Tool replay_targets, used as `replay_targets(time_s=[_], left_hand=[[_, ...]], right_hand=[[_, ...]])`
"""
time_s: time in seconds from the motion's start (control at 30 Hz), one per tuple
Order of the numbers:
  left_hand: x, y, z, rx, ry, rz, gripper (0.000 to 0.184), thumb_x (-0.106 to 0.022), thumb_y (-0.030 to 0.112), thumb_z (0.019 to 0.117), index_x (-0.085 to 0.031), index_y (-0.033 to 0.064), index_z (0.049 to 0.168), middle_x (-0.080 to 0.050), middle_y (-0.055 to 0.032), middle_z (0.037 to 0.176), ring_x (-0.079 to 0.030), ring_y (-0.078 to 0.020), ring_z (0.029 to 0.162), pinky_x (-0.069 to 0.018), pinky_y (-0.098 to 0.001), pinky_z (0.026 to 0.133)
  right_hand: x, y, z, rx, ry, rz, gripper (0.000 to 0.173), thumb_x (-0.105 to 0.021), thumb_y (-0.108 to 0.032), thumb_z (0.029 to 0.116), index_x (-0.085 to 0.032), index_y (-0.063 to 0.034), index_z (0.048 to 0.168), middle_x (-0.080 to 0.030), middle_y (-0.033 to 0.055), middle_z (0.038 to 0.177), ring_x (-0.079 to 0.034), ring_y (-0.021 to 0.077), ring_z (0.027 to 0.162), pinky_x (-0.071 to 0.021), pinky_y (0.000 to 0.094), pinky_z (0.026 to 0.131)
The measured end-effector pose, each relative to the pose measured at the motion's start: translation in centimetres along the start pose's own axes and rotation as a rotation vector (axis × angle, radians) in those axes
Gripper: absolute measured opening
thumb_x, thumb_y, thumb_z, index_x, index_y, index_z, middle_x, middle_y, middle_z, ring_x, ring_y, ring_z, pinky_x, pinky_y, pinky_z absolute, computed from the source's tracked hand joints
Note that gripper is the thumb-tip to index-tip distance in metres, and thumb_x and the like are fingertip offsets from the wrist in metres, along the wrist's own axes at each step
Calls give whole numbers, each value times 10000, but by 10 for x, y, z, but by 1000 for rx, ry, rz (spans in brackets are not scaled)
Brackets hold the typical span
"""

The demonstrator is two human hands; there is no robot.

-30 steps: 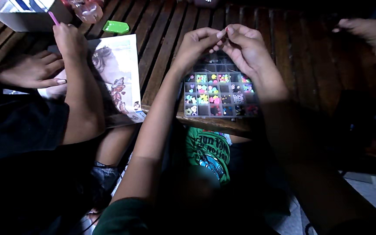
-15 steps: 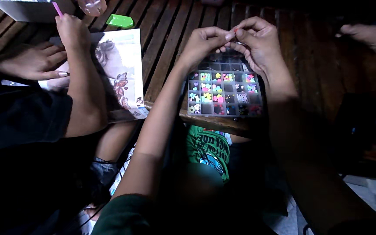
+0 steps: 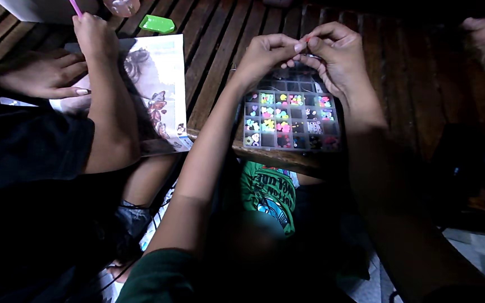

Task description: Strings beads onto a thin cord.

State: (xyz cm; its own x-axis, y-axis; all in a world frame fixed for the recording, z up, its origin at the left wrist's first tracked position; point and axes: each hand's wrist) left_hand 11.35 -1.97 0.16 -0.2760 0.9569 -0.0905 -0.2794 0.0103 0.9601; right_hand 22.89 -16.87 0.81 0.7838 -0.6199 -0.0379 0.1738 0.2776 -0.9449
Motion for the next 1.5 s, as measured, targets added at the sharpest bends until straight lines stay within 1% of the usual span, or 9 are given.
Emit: replay_targets(time_s=[0.43, 0.63, 0.87, 1.0, 1.17, 1.27, 1.37, 1.5], left_hand=[[0, 0, 0, -2, -2, 12, 76, -621, 41, 998, -684, 5, 974, -690, 25, 774, -640, -36, 689, -548, -210, 673], [0, 0, 0, 12, 1, 12, 74, -620, 32, 997, -683, 5, 970, -690, 26, 767, -640, -31, 685, -547, -203, 669], [0, 0, 0, 16, 3, 25, 75, -622, 41, 999, -684, 6, 974, -689, 24, 776, -639, -37, 692, -547, -209, 677], [0, 0, 0, 17, -5, 18, 50, -624, 36, 997, -657, 3, 1014, -695, 8, 802, -643, -42, 705, -543, -207, 676], [1, -2, 2, 24, -6, -13, 34, -626, 15, 990, -640, 0, 1017, -699, 3, 803, -655, -45, 707, -556, -206, 682], [0, -1, 1, 50, -4, 29, 53, -619, 24, 997, -647, -7, 1029, -697, 10, 808, -653, -41, 715, -554, -208, 691], [0, -1, 1, 76, -12, 29, 60, -621, 25, 997, -660, -6, 1031, -705, 11, 807, -661, -42, 717, -559, -210, 693], [0, -2, 1, 80, -17, 11, 60, -622, 27, 998, -653, -7, 1037, -703, 4, 818, -662, -47, 726, -559, -210, 698]], right_hand=[[1, -1, 0, -7, -3, -17, 128, -603, 27, 989, -635, -96, 990, -724, -48, 939, -730, 86, 874, -635, 293, 835], [2, -2, 0, -5, -19, -49, 123, -609, 20, 990, -639, -99, 999, -728, -51, 942, -729, 82, 880, -632, 291, 847], [4, -2, 0, -11, -27, -68, 120, -623, 21, 980, -643, -96, 995, -713, -45, 958, -723, 93, 912, -629, 311, 869], [3, -4, -1, -19, -15, -99, 106, -636, 16, 974, -652, -87, 994, -715, -39, 966, -724, 92, 912, -631, 302, 859], [2, -8, -2, -56, -56, -206, 71, -637, -37, 987, -668, -61, 1046, -699, -30, 1019, -714, 87, 908, -632, 298, 811], [2, -6, -1, -36, -79, -251, 70, -665, -70, 975, -679, -63, 1043, -689, -26, 1081, -703, 73, 924, -625, 277, 810], [4, -5, -1, -10, -68, -271, 65, -670, -77, 970, -684, -64, 1032, -678, -28, 1096, -684, 59, 938, -610, 261, 820], [3, -7, -1, -9, -69, -268, 60, -657, -66, 972, -674, -59, 1029, -666, -27, 1096, -680, 58, 935, -610, 259, 806]])
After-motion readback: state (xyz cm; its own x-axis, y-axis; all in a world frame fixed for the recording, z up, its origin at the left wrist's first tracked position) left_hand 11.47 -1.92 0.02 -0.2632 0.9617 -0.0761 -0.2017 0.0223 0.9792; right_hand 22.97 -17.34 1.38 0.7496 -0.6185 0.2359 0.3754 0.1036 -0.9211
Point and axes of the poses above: each hand's wrist, its own z-axis towards the middle knuckle, its own x-axis out of the back of the hand, y = z × x
